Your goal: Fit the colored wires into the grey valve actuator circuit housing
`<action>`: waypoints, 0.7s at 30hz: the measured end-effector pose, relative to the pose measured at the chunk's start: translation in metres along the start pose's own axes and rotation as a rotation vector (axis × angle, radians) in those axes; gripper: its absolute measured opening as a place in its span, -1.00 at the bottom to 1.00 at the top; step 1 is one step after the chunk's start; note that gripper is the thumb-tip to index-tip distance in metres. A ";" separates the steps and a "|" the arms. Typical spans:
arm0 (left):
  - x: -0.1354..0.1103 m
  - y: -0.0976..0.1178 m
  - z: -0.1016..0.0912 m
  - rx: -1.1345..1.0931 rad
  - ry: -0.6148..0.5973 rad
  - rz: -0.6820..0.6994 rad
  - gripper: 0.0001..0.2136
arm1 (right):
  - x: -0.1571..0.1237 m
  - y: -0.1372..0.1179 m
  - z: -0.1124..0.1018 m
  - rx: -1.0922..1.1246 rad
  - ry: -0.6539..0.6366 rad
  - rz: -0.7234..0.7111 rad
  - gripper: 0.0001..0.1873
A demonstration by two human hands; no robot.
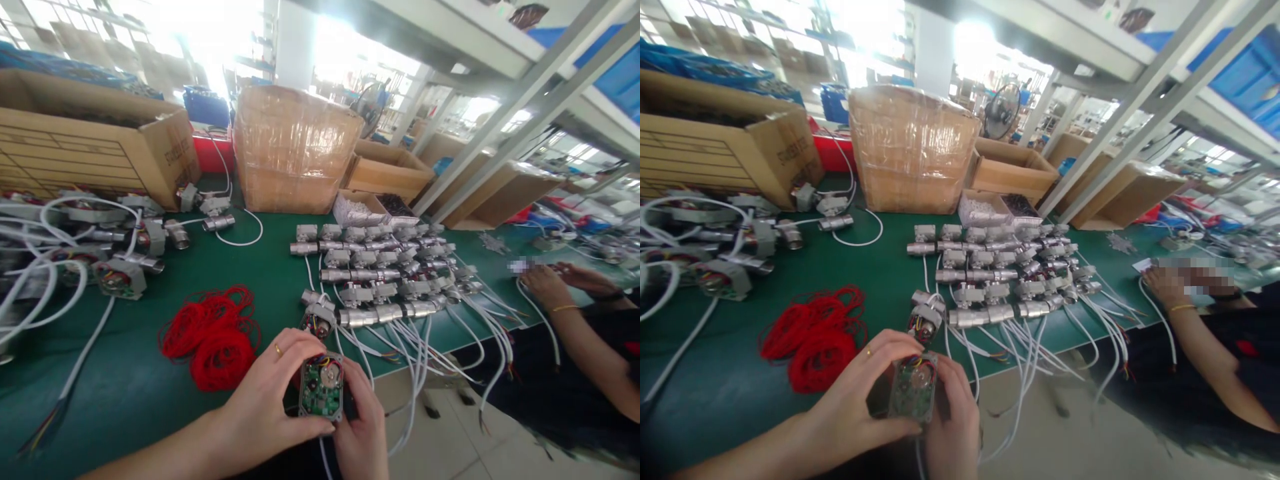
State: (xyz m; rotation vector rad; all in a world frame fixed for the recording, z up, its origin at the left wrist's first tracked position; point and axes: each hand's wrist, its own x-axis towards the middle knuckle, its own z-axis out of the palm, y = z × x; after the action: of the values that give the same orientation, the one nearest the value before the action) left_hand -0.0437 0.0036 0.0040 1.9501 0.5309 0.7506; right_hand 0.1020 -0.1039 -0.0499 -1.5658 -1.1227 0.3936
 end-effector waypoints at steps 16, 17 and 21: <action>0.004 0.004 -0.006 0.159 0.045 0.059 -0.44 | -0.006 0.007 0.011 0.062 -0.020 0.066 -0.25; 0.004 0.004 -0.006 0.168 0.039 0.069 -0.45 | -0.006 0.008 0.011 0.072 -0.020 0.064 -0.25; 0.003 0.008 -0.003 0.243 0.072 0.144 -0.41 | -0.006 0.007 0.011 0.099 -0.008 0.066 -0.31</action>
State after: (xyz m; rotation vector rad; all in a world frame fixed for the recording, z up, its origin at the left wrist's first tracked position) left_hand -0.0430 0.0029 0.0132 2.2111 0.5500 0.8830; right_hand 0.0939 -0.1018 -0.0621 -1.5181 -1.0443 0.4922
